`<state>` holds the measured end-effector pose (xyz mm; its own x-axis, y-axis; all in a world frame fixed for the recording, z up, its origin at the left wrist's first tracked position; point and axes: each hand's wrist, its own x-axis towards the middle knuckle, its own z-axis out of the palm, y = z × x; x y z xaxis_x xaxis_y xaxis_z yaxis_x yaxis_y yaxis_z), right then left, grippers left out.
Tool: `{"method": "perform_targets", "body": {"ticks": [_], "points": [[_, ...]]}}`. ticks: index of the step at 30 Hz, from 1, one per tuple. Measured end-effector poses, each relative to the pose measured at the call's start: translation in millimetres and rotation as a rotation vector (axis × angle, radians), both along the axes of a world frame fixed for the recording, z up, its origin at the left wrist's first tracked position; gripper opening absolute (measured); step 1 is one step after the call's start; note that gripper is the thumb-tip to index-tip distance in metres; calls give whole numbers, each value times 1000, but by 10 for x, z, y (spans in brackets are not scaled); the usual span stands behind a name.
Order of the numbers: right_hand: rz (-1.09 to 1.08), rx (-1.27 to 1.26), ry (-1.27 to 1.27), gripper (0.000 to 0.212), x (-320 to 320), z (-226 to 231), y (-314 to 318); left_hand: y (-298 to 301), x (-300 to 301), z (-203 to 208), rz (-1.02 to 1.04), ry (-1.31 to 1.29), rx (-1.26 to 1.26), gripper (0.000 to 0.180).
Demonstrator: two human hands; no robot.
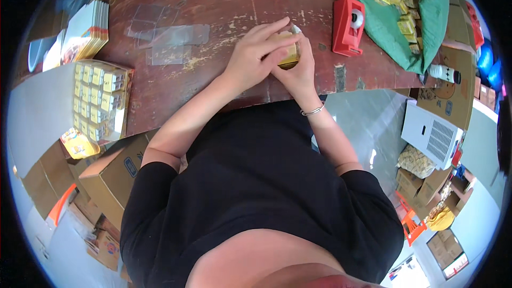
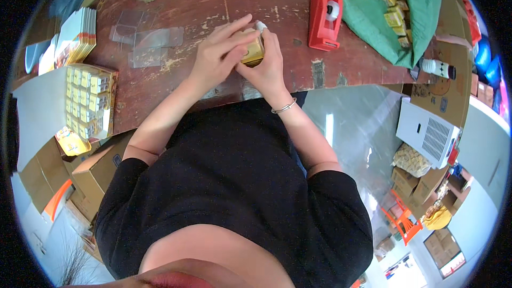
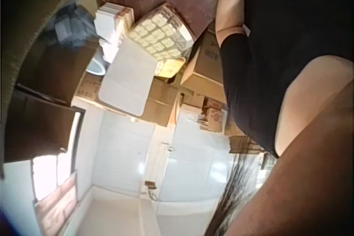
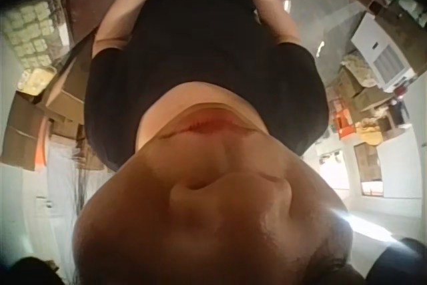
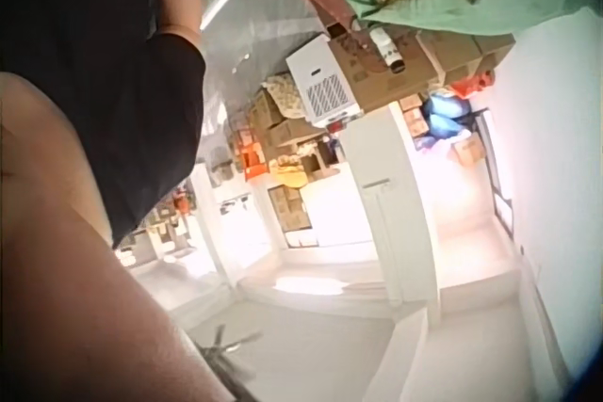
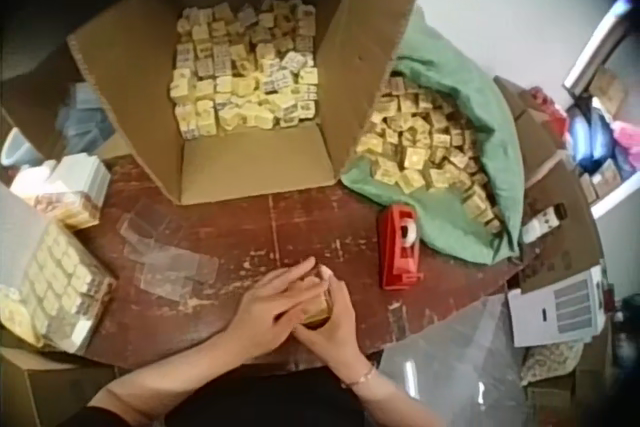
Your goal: The person puts small items into clear plastic packaging boxes, seals them using tape from a tape dispenser, folds a cardboard box, and places boxes inside it.
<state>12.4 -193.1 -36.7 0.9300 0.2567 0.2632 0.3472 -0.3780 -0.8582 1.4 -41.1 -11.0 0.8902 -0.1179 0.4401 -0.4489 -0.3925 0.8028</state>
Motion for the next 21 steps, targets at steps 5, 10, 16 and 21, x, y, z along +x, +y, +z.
{"method": "perform_targets", "body": {"ticks": [5,10,16,21], "points": [[-86,-167,-173,70,-47,-195,-266,-251,34,-251,-118,-211,142,35],[-41,59,79,58,-72,76,-860,-361,166,-370,-173,-54,63,45],[-492,29,192,19,609,56,-1529,-909,634,-470,-482,130,-154,58],[-532,-9,114,19,388,101,-1462,-995,816,-505,-545,250,-91,54]]}}
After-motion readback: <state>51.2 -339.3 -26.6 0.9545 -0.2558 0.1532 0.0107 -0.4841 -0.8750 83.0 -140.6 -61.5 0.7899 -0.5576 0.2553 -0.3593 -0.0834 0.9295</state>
